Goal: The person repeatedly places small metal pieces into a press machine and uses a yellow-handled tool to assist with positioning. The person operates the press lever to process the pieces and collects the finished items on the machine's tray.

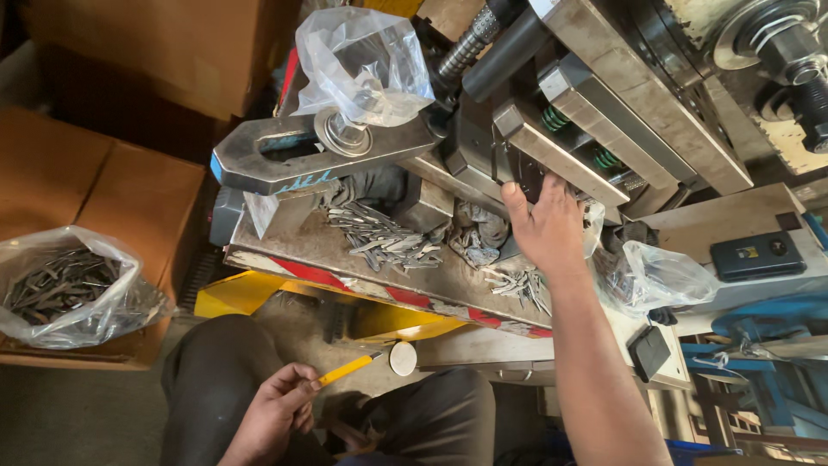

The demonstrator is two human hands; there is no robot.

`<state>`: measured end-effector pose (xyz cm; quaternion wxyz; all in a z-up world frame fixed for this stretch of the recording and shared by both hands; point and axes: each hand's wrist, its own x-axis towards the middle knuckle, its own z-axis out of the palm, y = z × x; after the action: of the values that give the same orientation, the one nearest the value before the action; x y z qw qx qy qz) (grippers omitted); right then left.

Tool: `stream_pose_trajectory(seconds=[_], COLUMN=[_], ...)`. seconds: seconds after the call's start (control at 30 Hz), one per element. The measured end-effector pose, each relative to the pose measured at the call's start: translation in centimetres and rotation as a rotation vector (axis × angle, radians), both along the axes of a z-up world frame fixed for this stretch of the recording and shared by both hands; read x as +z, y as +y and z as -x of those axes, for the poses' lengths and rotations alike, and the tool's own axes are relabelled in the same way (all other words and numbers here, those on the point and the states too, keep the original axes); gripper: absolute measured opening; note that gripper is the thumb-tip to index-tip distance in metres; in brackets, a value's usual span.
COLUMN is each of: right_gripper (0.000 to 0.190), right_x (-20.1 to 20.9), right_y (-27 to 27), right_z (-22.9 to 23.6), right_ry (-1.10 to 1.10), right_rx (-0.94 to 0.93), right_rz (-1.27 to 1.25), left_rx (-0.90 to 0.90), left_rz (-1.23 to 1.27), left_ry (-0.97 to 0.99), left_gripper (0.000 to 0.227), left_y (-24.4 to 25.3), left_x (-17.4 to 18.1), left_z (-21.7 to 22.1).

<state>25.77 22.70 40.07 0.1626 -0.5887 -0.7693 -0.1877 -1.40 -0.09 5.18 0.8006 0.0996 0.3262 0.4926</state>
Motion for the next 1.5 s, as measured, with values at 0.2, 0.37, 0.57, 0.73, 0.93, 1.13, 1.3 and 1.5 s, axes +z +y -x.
stream_pose_trajectory(seconds=[0.2,0.37,0.57,0.73,0.93,1.13,1.3,1.5], right_gripper=[0.081,0.09,0.112,0.113,0.116,0.116,0.112,0.112], right_x=[-0.2,0.1,0.9,0.7,0.5,1.1,1.4,1.7], right_y=[0.0,-0.2,0.2,0.1,-0.3,-0.6,-0.4,0.1], right_z=[-0.2,0.4,1.6,1.8,1.9,0.3,-1.0,-1.2], right_ry=[-0.03,-0.093,-0.209,-0.197,-0.194,-0.033,-0.112,-0.131], right_rx=[0.017,0.004,-0.121,-0.025,-0.116,-0.053,-0.086,-0.026], right_rz=[-0.028,-0.024,0.02,-0.065,-0.055,0.009,0.094,0.089], left_rx=[-0.008,-0.006,-0.007,-0.01,-0.028,0.008,0.01,0.013], left_rz=[-0.002,0.007,-0.015,0.027,0.003,0.026,0.018,-0.014], left_ry=[-0.008,-0.006,-0.021,-0.004,0.018,-0.024,-0.008,0.028], left_gripper=[0.005,0.005,0.004,0.004,0.006,0.008,0.006,0.003], left_y=[0.2,0.1,0.2,0.2,0.4,-0.2,-0.2,-0.3], left_x=[-0.2,-0.8,-1.4,-1.6,-1.1,-0.6,0.4,0.7], left_z=[0.0,-0.2,-0.5,-0.5,-0.4,0.3,-0.1,-0.6])
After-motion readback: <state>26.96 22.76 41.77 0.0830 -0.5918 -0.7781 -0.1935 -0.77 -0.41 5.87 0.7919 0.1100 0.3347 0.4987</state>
